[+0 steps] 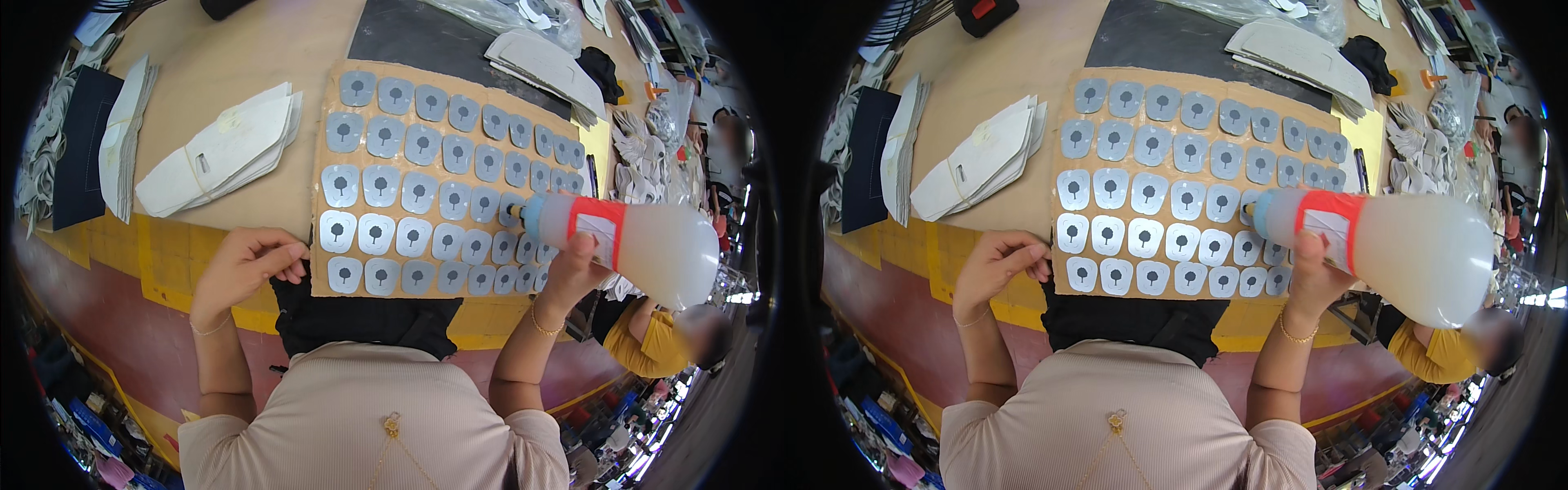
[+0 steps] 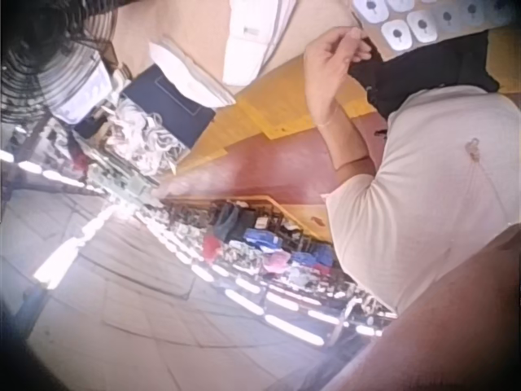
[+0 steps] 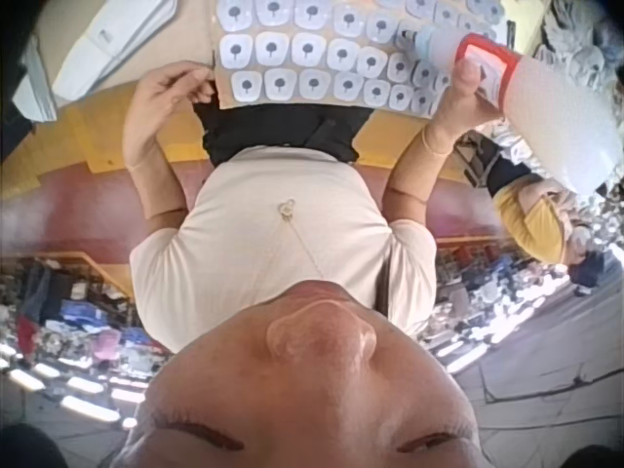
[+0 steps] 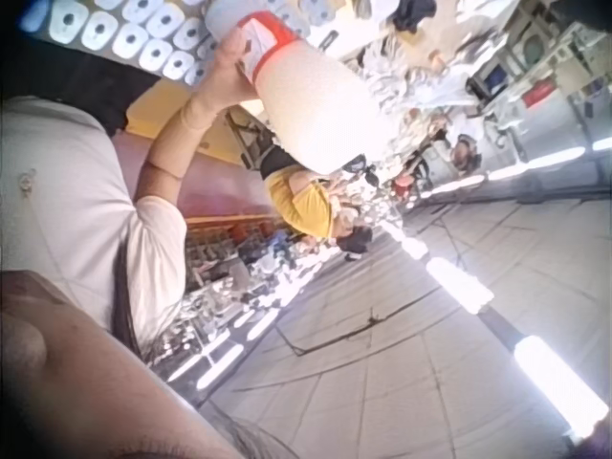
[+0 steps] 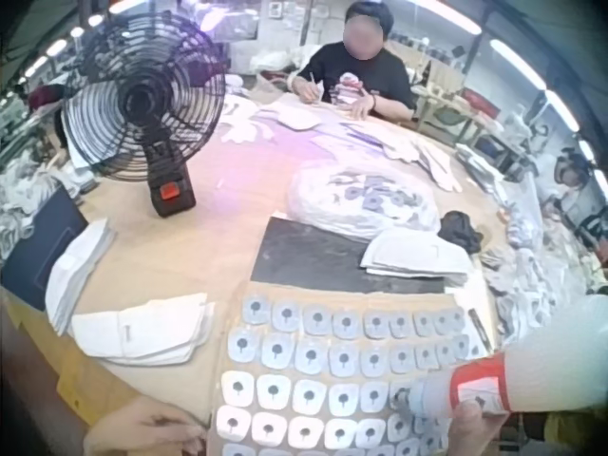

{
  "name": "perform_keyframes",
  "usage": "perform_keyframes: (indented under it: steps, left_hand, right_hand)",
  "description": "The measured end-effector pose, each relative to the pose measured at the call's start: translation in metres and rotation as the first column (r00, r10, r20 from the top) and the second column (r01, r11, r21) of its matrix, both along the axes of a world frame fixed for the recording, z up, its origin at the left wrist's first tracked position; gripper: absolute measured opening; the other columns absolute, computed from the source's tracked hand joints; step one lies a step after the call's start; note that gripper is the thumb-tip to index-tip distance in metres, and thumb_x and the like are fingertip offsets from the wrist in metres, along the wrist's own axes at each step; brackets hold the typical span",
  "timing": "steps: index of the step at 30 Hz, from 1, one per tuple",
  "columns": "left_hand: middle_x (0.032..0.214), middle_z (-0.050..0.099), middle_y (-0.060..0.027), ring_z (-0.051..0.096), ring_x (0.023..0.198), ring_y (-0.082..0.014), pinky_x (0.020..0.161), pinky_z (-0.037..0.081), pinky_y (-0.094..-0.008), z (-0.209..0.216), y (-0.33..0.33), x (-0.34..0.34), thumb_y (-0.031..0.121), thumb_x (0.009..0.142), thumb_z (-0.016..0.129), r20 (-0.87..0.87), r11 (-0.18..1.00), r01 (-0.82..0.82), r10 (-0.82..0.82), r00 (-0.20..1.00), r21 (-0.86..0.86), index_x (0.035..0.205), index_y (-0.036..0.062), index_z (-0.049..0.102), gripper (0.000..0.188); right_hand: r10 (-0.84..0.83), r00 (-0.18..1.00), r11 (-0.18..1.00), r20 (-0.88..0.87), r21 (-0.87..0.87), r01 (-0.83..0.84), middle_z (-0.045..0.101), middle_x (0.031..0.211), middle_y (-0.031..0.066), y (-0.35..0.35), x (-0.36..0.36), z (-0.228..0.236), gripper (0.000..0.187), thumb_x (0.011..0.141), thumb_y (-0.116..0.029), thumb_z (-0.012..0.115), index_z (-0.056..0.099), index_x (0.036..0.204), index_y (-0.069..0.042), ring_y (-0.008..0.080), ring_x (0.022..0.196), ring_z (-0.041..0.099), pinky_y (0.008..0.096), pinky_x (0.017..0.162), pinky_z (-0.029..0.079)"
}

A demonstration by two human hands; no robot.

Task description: The person applies glue from a squeeze bottle onto small gray fabric pieces arranged on a cardboard sheet. They then pick up a white fabric piece and place it over a glued gray piece, pressing it down to adhere.

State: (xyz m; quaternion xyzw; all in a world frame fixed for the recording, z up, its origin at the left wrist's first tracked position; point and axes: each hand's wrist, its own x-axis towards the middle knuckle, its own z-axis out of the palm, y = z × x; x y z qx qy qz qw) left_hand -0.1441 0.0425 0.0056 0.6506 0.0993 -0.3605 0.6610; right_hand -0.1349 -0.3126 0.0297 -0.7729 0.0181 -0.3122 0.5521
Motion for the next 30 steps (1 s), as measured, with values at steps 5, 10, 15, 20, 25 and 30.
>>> perform_keyframes:
  steps: [5, 10, 15, 20, 25, 30]
  left_hand:
    - [0.069, 0.063, -0.0092, 0.061, 0.06, -0.0133, 0.059, 0.05, -0.0241, 0.0, 0.003, 0.005, 0.01, 0.089, 0.054, 0.017, 0.999, -0.026, 0.026, 1.0, -0.021, 0.087, -0.0059, 0.062, 0.018]
    - [0.069, 0.062, -0.0074, 0.06, 0.061, -0.0111, 0.057, 0.049, -0.0215, 0.001, 0.003, 0.008, 0.014, 0.09, 0.055, -0.021, 0.999, -0.032, 0.032, 0.999, -0.021, 0.089, -0.0059, 0.063, 0.021]
    - [0.068, 0.062, -0.0081, 0.062, 0.057, -0.0131, 0.053, 0.048, -0.0207, 0.0, 0.003, 0.012, 0.014, 0.09, 0.054, -0.021, 0.999, -0.026, 0.025, 0.999, -0.036, 0.089, -0.0058, 0.062, 0.021]
    - [0.067, 0.062, -0.008, 0.062, 0.056, -0.0132, 0.051, 0.047, -0.0205, 0.001, 0.002, 0.014, 0.013, 0.091, 0.054, -0.023, 0.999, -0.025, 0.024, 0.999, -0.035, 0.088, -0.0053, 0.062, 0.021]
    - [0.067, 0.062, -0.0079, 0.062, 0.055, -0.0131, 0.051, 0.047, -0.0203, 0.002, 0.002, 0.013, 0.012, 0.09, 0.054, -0.022, 0.999, -0.039, 0.038, 0.999, -0.033, 0.088, -0.0054, 0.062, 0.02]
    - [0.068, 0.061, -0.0082, 0.061, 0.055, -0.0133, 0.051, 0.047, -0.02, 0.003, 0.001, 0.012, 0.012, 0.09, 0.054, -0.024, 0.998, -0.054, 0.054, 0.998, -0.02, 0.088, -0.0057, 0.062, 0.019]
  right_hand:
    - [-0.02, 0.997, 0.981, -0.078, -0.193, 0.004, 0.058, 0.103, 0.0111, -0.003, 0.002, -0.008, 0.068, 0.07, -0.03, 0.079, 0.043, 0.119, 0.002, 0.0205, 0.09, 0.06, 0.0346, 0.08, 0.052]
    - [0.392, 0.919, 0.799, -0.047, 0.513, -0.315, 0.057, 0.087, 0.0181, 0.003, -0.001, 0.019, 0.069, 0.078, -0.041, 0.067, 0.035, 0.124, 0.0, 0.0305, 0.073, 0.062, 0.0403, 0.065, 0.055]
    - [0.565, 0.684, 0.12, 0.461, 0.774, -0.621, 0.057, 0.082, 0.0116, -0.015, 0.009, 0.072, 0.058, 0.084, -0.039, 0.06, 0.033, 0.118, 0.0, 0.0214, 0.066, 0.063, 0.0266, 0.046, 0.053]
    - [0.407, 0.87, 0.458, 0.278, 0.762, -0.458, 0.057, 0.084, 0.0151, -0.019, 0.0, 0.072, 0.06, 0.081, -0.039, 0.064, 0.038, 0.119, 0.0, 0.0255, 0.077, 0.064, 0.0326, 0.058, 0.057]
    - [0.019, 0.999, 0.994, -0.034, 0.106, -0.015, 0.058, 0.103, 0.0164, -0.003, -0.003, 0.009, 0.065, 0.078, -0.035, 0.069, 0.039, 0.123, -0.001, 0.0315, 0.09, 0.062, 0.045, 0.082, 0.052]
    - [-0.004, 0.993, 0.998, -0.119, -0.055, -0.003, 0.06, 0.097, 0.0084, 0.0, 0.003, -0.002, 0.055, 0.068, -0.024, 0.08, 0.052, 0.109, -0.001, 0.0163, 0.084, 0.06, 0.0303, 0.076, 0.051]
